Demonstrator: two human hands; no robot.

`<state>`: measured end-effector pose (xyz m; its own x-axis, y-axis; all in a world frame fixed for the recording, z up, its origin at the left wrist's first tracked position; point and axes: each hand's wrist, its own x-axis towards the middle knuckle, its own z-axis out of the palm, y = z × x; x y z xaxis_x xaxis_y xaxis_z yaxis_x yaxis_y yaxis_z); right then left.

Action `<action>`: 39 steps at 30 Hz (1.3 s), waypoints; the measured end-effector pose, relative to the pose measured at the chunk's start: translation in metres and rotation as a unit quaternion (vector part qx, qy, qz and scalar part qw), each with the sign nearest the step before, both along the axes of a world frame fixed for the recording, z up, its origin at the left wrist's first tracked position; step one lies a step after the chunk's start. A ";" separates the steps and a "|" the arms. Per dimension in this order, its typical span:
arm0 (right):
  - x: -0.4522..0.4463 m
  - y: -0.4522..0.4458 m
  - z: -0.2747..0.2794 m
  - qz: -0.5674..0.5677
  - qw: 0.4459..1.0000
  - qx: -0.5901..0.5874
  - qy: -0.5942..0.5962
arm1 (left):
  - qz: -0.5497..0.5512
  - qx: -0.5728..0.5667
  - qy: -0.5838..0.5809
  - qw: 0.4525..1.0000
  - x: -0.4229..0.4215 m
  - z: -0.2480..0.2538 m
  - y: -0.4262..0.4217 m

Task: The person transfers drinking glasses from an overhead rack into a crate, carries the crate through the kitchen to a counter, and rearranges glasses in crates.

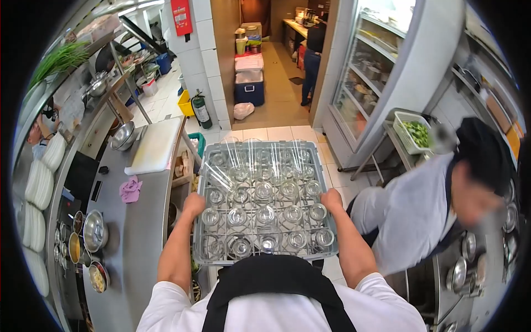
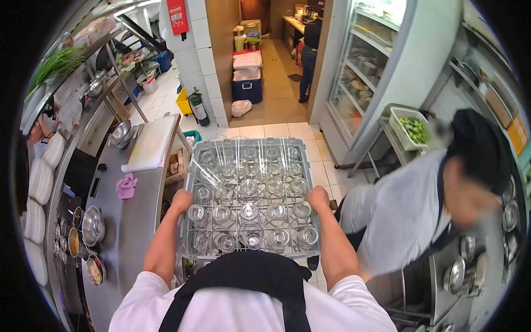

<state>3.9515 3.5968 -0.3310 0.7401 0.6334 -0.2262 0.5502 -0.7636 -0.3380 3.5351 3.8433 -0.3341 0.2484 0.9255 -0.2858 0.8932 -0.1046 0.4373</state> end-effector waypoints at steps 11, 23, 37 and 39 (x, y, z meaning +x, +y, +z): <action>0.081 0.182 -0.036 -0.009 0.999 0.009 -0.047 | -0.103 0.018 0.031 0.994 0.093 -0.022 0.219; 0.219 0.335 -0.042 -0.063 0.998 0.016 -0.008 | -0.215 0.045 0.056 0.974 0.250 -0.025 0.380; 0.362 0.526 -0.057 0.010 1.000 -0.014 -0.001 | -0.055 -0.015 0.021 0.998 0.375 -0.071 0.549; 0.389 0.546 -0.049 0.000 0.999 -0.041 0.017 | -0.063 -0.019 0.021 0.998 0.410 -0.076 0.573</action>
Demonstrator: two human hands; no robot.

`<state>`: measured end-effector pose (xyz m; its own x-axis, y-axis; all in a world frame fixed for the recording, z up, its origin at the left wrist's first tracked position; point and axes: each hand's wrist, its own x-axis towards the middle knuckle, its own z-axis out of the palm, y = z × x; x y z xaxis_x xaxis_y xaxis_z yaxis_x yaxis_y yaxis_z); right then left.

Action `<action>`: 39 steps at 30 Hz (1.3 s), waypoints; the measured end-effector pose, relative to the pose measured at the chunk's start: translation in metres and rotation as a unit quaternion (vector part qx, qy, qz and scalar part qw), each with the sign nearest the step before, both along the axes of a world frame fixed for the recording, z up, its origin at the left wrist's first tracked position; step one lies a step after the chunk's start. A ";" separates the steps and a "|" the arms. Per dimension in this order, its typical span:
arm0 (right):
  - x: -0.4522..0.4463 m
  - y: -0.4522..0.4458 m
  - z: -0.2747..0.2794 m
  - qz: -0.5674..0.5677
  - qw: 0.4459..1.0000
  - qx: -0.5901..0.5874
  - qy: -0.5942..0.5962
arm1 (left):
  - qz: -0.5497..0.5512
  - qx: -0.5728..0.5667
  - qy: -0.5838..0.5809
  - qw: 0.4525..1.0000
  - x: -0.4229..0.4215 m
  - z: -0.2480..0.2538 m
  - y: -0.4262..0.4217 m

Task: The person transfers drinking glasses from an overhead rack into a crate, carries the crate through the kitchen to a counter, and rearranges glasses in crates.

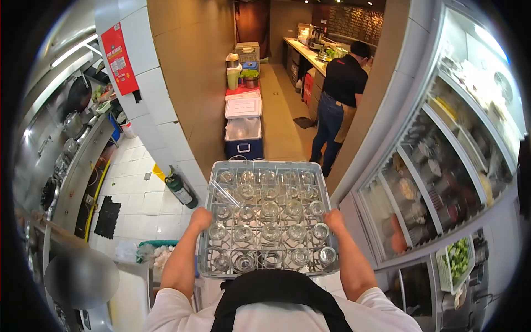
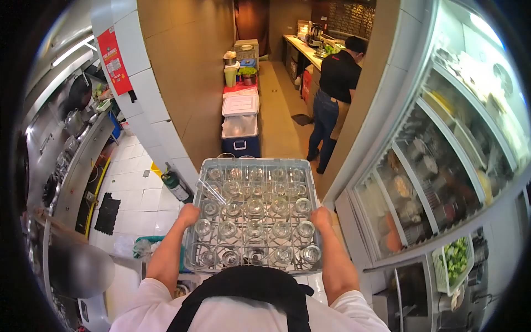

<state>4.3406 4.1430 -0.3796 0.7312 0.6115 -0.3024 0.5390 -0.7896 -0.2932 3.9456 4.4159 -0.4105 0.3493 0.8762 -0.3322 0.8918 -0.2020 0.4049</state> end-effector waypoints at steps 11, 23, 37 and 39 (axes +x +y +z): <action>0.120 0.113 -0.054 -0.030 0.998 0.013 -0.057 | -0.049 0.011 -0.025 0.998 0.125 0.006 0.148; 0.241 0.252 -0.023 -0.045 0.998 0.031 -0.025 | 0.023 -0.040 -0.015 0.999 0.242 0.007 0.250; 0.339 0.382 -0.055 -0.028 0.998 0.039 -0.035 | 0.036 -0.017 -0.023 0.999 0.339 -0.014 0.381; 0.368 0.392 -0.086 0.062 0.996 -0.036 -0.061 | 0.018 -0.012 0.000 1.000 0.353 -0.019 0.398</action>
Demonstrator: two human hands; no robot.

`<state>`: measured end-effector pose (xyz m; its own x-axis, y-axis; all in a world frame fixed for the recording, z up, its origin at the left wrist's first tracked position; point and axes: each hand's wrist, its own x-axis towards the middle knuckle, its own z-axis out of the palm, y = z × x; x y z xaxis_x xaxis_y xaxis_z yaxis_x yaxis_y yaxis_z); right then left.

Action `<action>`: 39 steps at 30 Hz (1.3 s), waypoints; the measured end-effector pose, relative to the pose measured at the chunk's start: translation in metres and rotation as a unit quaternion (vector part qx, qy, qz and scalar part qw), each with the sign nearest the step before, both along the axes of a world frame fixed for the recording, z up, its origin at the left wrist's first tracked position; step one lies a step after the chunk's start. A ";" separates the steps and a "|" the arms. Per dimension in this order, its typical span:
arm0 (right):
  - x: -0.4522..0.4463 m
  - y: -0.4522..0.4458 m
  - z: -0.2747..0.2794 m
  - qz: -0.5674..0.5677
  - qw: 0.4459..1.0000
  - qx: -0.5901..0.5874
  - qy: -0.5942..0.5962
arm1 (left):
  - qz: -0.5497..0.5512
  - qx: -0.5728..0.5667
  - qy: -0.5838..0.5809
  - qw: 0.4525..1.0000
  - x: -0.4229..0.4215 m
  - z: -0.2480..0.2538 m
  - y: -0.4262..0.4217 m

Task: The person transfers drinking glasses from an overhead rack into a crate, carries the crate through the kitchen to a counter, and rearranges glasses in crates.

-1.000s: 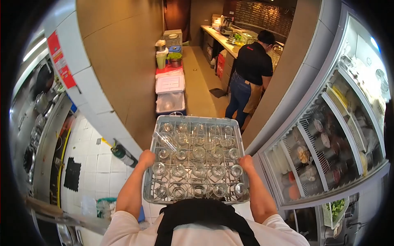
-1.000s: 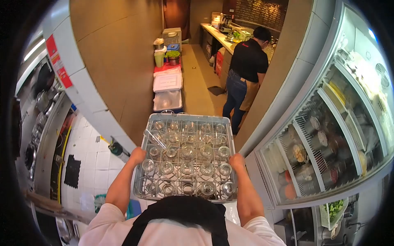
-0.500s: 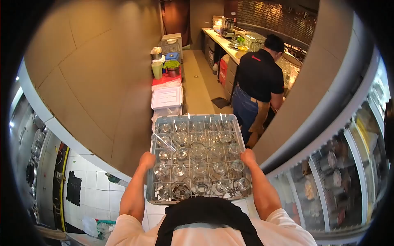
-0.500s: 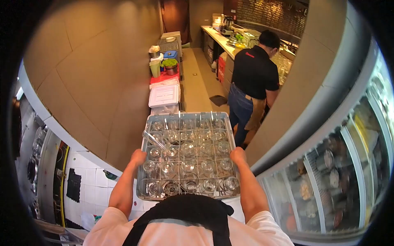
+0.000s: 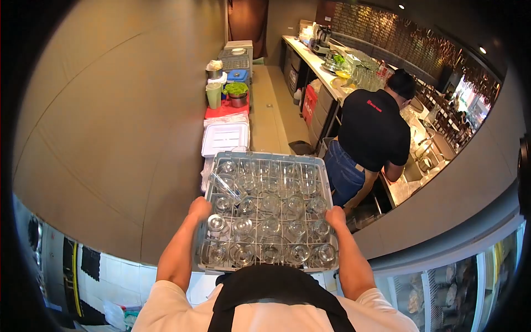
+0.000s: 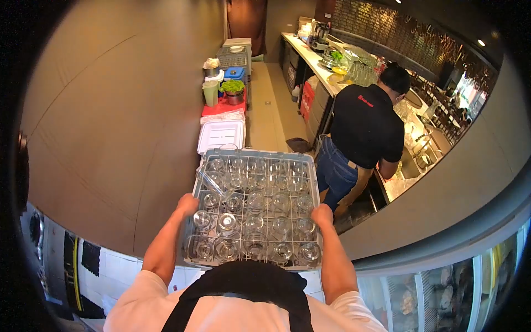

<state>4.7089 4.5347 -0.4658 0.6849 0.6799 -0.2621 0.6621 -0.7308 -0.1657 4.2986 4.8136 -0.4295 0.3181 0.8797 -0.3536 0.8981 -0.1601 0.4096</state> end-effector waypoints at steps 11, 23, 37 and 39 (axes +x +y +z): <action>0.065 0.077 0.029 -0.081 0.994 0.069 0.031 | 0.004 0.001 0.022 1.000 0.080 -0.006 0.075; 0.140 0.170 -0.009 -0.059 0.993 0.095 0.039 | 0.039 0.016 0.014 0.999 0.132 -0.042 0.138; 0.211 0.324 -0.109 -0.094 0.989 0.104 0.039 | -0.007 0.015 0.007 1.000 0.224 -0.121 0.324; 0.230 0.336 -0.112 -0.102 0.990 0.092 0.042 | 0.001 0.009 0.001 1.000 0.248 -0.129 0.343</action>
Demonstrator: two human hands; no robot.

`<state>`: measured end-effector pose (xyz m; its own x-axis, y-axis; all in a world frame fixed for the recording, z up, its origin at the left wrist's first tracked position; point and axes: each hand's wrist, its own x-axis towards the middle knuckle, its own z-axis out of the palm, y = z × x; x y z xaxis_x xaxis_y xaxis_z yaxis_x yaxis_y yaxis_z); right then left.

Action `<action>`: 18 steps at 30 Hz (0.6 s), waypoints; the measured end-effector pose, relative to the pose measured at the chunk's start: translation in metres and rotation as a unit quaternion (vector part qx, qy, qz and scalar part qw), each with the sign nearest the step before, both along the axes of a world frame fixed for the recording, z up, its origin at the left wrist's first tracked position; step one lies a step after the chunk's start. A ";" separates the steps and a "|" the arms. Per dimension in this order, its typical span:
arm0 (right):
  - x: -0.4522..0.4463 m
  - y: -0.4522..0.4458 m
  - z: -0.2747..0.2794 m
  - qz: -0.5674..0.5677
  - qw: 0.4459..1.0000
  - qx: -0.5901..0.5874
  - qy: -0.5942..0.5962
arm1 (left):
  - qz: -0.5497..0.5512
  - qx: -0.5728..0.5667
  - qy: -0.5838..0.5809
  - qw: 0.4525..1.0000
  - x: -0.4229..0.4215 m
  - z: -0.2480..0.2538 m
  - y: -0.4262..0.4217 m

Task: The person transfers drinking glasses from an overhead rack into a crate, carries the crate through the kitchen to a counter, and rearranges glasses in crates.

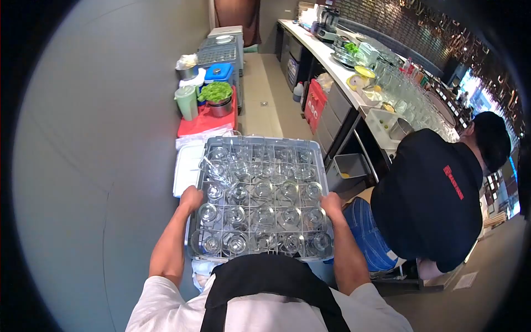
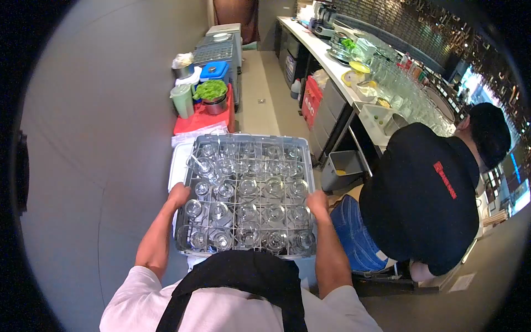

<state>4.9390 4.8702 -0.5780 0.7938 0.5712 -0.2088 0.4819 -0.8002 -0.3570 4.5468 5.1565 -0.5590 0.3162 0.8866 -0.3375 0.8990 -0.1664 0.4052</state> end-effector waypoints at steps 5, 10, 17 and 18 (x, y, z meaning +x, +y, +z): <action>0.048 0.068 -0.005 -0.024 0.999 -0.015 0.016 | -0.010 0.018 -0.016 1.000 0.052 -0.027 0.068; 0.111 0.136 0.006 -0.020 1.000 -0.004 -0.006 | -0.011 -0.004 -0.001 1.000 0.110 -0.035 0.122; 0.191 0.212 -0.005 0.001 1.000 -0.018 -0.017 | -0.043 0.008 0.004 0.999 0.190 -0.050 0.211; 0.204 0.225 -0.008 0.004 1.000 -0.025 -0.018 | 0.011 0.000 -0.014 1.000 0.208 -0.024 0.211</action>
